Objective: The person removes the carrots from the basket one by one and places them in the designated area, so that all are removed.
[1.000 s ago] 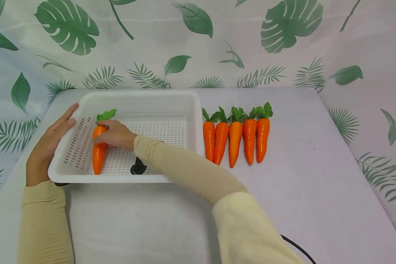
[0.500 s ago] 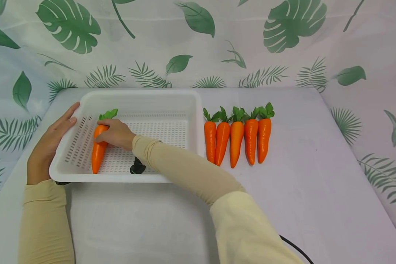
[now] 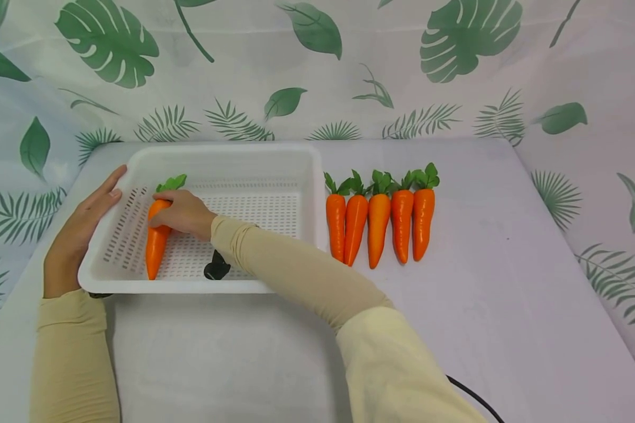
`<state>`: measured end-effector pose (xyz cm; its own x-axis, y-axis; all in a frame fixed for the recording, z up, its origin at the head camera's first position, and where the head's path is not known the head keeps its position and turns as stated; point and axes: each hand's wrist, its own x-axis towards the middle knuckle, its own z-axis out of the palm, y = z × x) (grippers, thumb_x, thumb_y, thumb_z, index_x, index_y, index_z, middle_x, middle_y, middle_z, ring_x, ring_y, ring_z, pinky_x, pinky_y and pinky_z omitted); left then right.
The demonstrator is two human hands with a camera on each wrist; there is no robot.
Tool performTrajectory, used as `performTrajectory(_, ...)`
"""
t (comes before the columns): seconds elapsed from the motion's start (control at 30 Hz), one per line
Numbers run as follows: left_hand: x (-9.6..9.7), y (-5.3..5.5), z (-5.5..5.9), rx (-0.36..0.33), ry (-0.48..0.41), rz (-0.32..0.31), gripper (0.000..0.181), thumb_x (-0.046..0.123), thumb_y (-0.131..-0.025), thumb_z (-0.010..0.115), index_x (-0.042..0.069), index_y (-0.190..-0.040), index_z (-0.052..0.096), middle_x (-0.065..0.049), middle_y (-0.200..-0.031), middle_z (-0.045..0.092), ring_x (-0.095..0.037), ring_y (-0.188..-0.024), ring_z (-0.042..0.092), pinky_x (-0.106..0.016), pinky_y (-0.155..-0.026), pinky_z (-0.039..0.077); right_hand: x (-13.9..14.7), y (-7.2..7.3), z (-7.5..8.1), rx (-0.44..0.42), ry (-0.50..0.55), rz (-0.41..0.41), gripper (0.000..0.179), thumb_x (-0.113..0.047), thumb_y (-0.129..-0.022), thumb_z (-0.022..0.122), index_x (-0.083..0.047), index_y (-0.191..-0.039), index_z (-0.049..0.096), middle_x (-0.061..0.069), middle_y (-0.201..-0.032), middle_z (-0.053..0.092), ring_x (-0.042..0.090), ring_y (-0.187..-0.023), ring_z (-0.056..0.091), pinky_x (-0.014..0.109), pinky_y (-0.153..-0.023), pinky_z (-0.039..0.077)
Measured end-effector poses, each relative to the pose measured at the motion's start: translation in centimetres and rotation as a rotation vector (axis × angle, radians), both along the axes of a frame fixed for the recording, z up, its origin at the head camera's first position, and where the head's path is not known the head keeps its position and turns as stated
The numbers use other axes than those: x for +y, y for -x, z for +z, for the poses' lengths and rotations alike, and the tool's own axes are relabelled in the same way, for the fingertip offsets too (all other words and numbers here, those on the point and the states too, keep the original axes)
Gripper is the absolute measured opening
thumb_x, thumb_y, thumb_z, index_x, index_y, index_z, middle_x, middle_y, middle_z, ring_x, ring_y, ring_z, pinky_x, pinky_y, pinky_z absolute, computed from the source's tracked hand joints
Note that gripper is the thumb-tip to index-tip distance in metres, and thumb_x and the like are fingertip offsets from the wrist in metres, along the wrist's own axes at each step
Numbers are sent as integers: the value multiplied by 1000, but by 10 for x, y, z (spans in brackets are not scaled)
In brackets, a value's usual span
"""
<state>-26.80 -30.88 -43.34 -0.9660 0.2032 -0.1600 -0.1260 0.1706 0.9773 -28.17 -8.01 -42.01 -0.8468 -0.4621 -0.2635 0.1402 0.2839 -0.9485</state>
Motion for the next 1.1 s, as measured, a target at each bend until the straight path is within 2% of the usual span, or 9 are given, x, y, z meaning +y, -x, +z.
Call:
performTrajectory(0.37, 1, 0, -2, -26, -57, -4, 61, 41, -114, 51, 49, -168, 26, -9, -172, 28, -12, -110, 66, -32, -75, 64, 8, 1, 8, -55, 128, 3, 62, -2, -98, 72, -7, -157, 55, 8, -132, 62, 17, -97, 64, 27, -81, 61)
performTrajectory(0.63, 1, -1, 0, -11, -40, -10, 60, 40, -114, 51, 48, -169, 27, -9, -166, 34, -12, -102, 69, -32, -74, 64, 13, -4, 18, -73, 168, -1, 59, -3, -98, 72, -8, -155, 58, 3, -121, 64, 16, -94, 66, 25, -78, 61)
performTrajectory(0.8, 1, -1, 0, 1, -45, -18, 59, 39, -114, 50, 47, -169, 28, -8, -163, 36, -12, -99, 71, -31, -74, 64, 18, -8, 27, -68, 213, 23, 59, -2, -99, 71, -7, -156, 57, 3, -120, 64, 19, -94, 67, 26, -79, 62)
performTrajectory(1.1, 0, -2, 0, -17, -82, -19, 60, 37, -115, 49, 46, -169, 27, -6, -168, 33, -10, -103, 70, -29, -77, 63, 35, -8, 39, -58, 264, 35, 59, -2, -100, 70, -6, -156, 55, 4, -118, 66, 22, -96, 69, 30, -80, 62)
